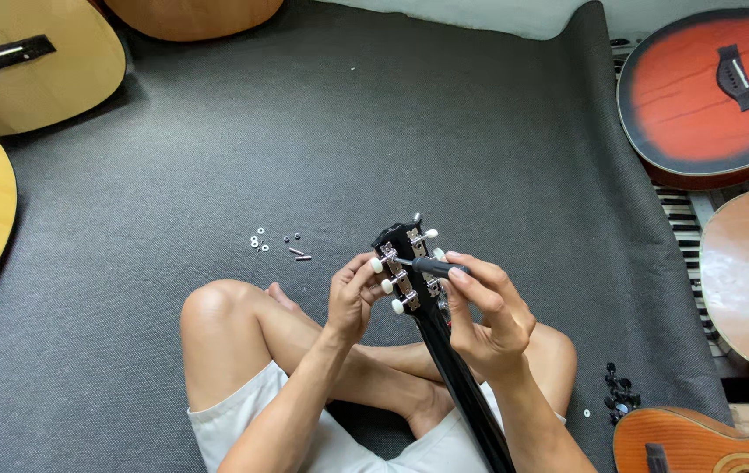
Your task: The person sits on the floor and uses a screwdriver to remove screws and tuning pegs from the headstock of a black guitar. They place the removed parts on the mat and continue to disassemble the remaining pegs.
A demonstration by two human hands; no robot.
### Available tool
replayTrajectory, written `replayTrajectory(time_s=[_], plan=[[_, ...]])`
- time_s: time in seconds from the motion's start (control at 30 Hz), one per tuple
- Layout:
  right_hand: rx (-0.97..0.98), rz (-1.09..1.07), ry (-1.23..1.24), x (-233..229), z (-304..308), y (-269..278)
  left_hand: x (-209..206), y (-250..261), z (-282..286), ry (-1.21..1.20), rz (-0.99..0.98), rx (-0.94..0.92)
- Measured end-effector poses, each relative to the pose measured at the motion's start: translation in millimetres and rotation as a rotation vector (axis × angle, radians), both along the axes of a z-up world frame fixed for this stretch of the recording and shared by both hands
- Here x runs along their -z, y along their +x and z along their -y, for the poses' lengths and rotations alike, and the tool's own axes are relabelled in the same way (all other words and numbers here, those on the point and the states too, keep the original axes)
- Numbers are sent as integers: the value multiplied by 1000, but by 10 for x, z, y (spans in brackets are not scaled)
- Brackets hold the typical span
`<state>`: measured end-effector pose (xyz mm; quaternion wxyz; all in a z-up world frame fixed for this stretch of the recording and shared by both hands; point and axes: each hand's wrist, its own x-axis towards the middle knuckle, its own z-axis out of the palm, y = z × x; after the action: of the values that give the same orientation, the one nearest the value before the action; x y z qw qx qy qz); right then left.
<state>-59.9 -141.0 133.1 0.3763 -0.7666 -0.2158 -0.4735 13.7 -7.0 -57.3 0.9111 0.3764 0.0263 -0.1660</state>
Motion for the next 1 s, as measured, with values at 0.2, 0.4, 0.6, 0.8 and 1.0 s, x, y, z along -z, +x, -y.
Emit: replayTrajectory(time_s=[0.2, 0.4, 0.6, 0.8, 1.0], plan=[[-25, 30, -33, -21, -14, 0, -163, 11, 45, -115, -95, 71], [-17, 31, -50, -25, -13, -6, 193, 95, 112, -52, -39, 74], [-17, 23, -39, -18, -23, 1, -32, 101, 145, -125, -77, 64], [-28, 13, -41, -35, -13, 0, 258, 188, 76, -115, -155, 30], [1, -3, -59, -10, 15, -12, 78, 130, 6, -147, -237, -32]])
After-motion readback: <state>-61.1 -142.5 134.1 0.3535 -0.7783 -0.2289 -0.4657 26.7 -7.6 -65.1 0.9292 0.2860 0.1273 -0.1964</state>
